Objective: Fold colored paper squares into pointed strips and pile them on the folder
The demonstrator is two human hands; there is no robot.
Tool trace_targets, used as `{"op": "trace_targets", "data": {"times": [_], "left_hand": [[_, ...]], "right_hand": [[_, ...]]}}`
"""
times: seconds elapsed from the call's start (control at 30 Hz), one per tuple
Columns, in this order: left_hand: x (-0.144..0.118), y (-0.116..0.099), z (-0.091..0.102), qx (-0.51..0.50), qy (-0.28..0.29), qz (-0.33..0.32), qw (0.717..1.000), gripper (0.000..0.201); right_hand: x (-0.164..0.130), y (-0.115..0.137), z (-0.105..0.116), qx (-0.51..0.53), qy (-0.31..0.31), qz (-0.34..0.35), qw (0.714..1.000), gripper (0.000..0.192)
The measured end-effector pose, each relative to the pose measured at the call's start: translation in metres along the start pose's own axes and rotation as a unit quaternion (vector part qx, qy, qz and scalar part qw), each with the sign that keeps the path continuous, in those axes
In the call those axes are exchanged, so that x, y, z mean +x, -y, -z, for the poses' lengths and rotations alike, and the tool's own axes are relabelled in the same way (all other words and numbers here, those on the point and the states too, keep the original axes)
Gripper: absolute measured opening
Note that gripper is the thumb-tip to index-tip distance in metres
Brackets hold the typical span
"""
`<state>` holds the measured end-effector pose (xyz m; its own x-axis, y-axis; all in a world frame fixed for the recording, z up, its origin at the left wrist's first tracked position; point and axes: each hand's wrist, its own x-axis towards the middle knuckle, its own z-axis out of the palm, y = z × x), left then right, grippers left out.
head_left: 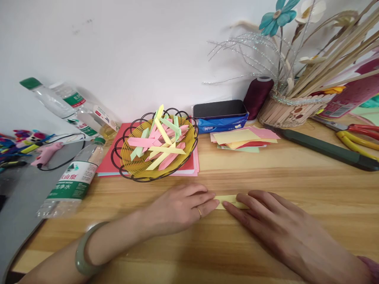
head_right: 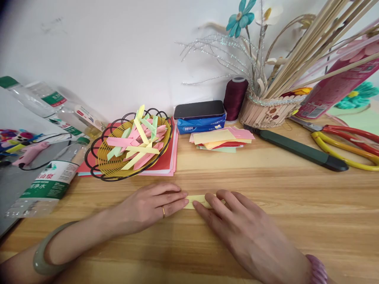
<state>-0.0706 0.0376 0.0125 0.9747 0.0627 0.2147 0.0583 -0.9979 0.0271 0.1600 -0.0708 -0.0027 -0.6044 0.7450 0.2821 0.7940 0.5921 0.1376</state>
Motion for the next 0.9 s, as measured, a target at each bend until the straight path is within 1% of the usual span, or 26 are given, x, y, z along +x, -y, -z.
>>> {"op": "trace_targets", "data": {"times": [0.2, 0.33, 0.63, 0.7, 0.77, 0.83, 0.9], "left_hand": [[0.0, 0.001, -0.005, 0.022, -0.013, -0.021, 0.999, 0.026], [-0.001, 0.002, -0.007, 0.028, -0.025, -0.018, 0.999, 0.028], [0.002, -0.007, -0.007, 0.067, -0.032, -0.025, 0.997, 0.03], [0.002, -0.008, -0.007, 0.071, -0.035, -0.031, 0.996, 0.031], [0.003, -0.007, -0.008, 0.069, -0.037, -0.036, 0.996, 0.031], [0.003, -0.007, -0.009, 0.063, -0.043, -0.038, 0.996, 0.029], [0.004, -0.008, -0.011, 0.059, -0.054, -0.037, 0.996, 0.029]], "right_hand": [[-0.001, -0.001, -0.001, 0.013, -0.001, 0.005, 1.0, 0.043], [0.0, 0.0, -0.001, 0.011, 0.0, 0.0, 1.0, 0.042], [0.001, -0.001, -0.002, 0.021, 0.004, -0.01, 1.0, 0.042], [0.0, -0.002, -0.001, 0.045, 0.008, -0.023, 0.999, 0.043], [-0.002, -0.004, 0.001, 0.1, 0.013, -0.047, 0.994, 0.042], [-0.003, -0.005, 0.003, 0.168, -0.003, -0.091, 0.982, 0.037], [-0.003, -0.005, 0.004, 0.214, -0.031, -0.152, 0.964, 0.027]]}}
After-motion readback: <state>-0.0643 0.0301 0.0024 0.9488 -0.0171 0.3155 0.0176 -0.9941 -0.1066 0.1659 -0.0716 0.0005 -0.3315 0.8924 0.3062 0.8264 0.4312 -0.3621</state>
